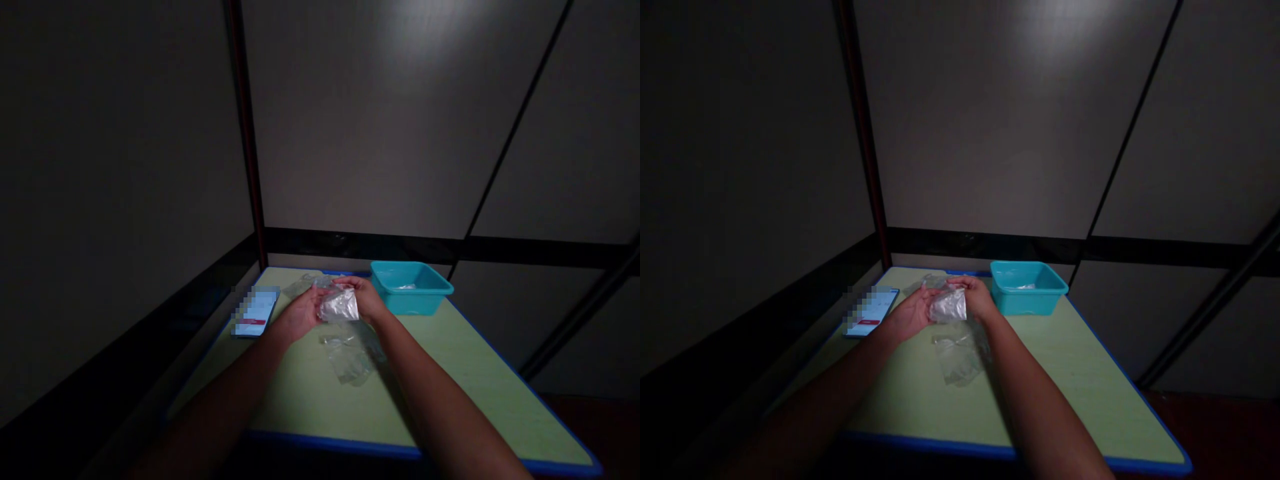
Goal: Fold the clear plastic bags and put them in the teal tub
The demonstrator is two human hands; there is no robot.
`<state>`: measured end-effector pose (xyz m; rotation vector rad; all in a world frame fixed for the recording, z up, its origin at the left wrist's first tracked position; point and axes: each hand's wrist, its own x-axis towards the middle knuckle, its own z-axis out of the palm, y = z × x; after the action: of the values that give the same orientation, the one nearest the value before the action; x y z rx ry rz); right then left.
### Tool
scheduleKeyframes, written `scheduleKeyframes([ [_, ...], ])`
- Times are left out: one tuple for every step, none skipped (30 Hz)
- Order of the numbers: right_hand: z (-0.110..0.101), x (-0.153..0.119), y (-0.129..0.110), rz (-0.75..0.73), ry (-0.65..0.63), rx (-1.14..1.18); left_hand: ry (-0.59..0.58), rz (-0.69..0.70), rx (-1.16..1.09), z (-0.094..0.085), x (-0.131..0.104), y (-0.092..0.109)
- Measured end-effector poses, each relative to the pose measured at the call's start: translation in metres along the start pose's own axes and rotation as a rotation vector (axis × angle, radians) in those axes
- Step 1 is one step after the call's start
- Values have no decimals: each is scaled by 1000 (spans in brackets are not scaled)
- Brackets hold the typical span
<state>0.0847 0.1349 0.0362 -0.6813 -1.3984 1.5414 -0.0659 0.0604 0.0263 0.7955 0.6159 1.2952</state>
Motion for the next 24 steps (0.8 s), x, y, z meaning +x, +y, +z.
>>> scheduleKeyframes([
  [-1,0,3,-9,-16,-38,-13,-30,-8,2,-1,0],
  [-1,1,5,-20,-33,-79,-22,-55,-16,3,-2,0],
  [-2,1,7,-30,-51,-121,-24,-72,-25,3,-3,-1],
  [-3,1,9,-40,-69,-163,-17,-76,-37,3,-3,-2],
  [-4,2,10,-48,-84,-206,-2,-69,-51,2,-2,-3],
  [-4,2,11,-53,-98,-248,18,-57,-66,1,-1,-4],
  [-5,1,11,-55,-109,-288,40,-42,-75,0,1,-5],
  [-6,1,10,-57,-114,-321,62,-25,-77,-1,2,-6],
  [-6,0,9,-59,-116,-344,83,-4,-73,-2,4,-6],
  [-7,-1,7,-63,-112,-354,102,19,-67,-3,4,-5],
  [-7,-2,5,-70,-105,-352,117,38,-58,-3,4,-5],
  [-8,-3,4,-80,-94,-340,129,53,-52,-2,4,-3],
  [-8,-4,2,-86,-82,-321,139,59,-48,-1,3,-2],
  [-9,-4,1,-87,-64,-294,142,49,-43,-1,2,0],
  [-9,-4,0,-85,-42,-262,143,30,-40,0,1,1],
  [-9,-3,-1,-80,-16,-225,136,-1,-30,1,-1,3],
  [-10,-2,-1,-74,12,-188,117,-36,-18,1,-3,4],
  [-10,-1,0,-68,39,-152,97,-66,-7,2,-4,5],
  [-10,0,0,-65,65,-118,76,-89,1,2,-5,6],
  [-11,1,1,-64,88,-89,60,-98,4,2,-5,6],
  [-11,2,1,-65,108,-72,53,-94,0,1,-6,7],
  [-11,2,2,-68,132,-68,55,-76,-6,1,-6,7],
  [-11,3,3,-70,154,-78,67,-40,-7,1,-5,8],
  [-11,3,3,-72,176,-98,84,-5,-9,0,-5,8],
])
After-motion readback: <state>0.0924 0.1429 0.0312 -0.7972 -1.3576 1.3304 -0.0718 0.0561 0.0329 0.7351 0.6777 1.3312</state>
